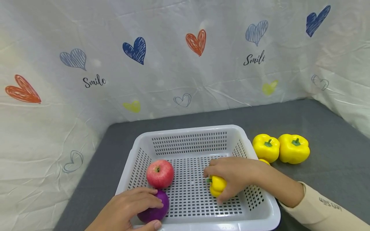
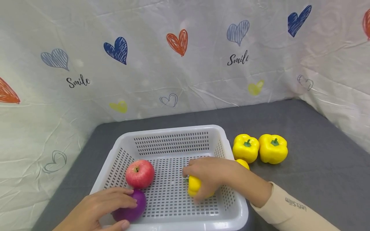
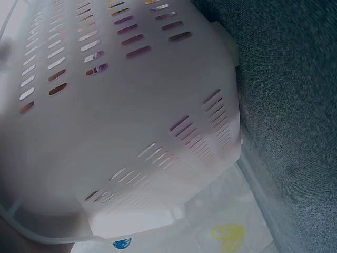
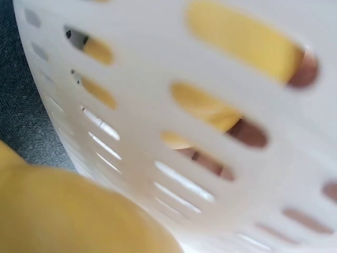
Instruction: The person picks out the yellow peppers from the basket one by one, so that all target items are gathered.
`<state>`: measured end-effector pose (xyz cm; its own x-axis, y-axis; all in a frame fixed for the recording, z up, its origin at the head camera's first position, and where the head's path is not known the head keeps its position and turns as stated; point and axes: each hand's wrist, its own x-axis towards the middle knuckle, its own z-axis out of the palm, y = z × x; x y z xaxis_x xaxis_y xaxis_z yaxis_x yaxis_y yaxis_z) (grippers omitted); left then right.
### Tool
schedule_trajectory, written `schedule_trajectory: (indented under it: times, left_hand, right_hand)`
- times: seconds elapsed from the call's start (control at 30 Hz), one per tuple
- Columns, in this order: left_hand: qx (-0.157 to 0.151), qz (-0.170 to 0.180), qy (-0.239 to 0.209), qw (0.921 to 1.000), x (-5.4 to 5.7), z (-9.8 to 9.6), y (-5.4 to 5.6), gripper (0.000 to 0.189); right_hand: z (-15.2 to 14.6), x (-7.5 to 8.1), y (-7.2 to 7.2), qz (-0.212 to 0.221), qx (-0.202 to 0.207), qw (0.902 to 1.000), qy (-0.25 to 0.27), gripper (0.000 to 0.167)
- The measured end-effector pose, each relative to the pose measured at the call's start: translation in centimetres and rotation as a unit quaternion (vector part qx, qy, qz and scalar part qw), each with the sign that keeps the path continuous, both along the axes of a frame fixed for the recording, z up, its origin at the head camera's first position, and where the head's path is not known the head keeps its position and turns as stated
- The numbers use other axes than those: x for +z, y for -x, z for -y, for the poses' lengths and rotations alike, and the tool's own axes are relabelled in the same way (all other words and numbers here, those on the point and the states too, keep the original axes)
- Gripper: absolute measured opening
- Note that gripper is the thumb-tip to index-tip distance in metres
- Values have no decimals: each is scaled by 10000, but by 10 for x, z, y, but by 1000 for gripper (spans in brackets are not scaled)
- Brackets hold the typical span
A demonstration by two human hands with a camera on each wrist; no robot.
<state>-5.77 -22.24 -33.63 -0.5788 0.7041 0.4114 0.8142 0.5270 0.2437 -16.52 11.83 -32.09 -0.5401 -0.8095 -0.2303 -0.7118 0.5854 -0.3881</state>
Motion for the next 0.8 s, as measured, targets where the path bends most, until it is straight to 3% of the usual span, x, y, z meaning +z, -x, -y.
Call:
schedule_trajectory:
  times: [0.3, 0.47, 0.6, 0.8]
  left_hand:
    - [25, 74, 4, 10000, 3, -1, -1, 32]
    - [-35, -40, 19, 10000, 3, 0, -1, 32]
    - [-26, -84, 40, 10000, 2, 0, 0, 32]
    - [-46, -87, 38, 9999, 2, 0, 0, 32]
  right_hand:
    - [0, 3, -4, 25, -289, 9994, -175, 70]
    - [0, 5, -7, -288, -439, 9977, -419, 73]
    - [-2, 5, -9, -530, -383, 9970, -422, 68]
    - [-5, 6, -10, -479, -288, 9980, -290, 72]
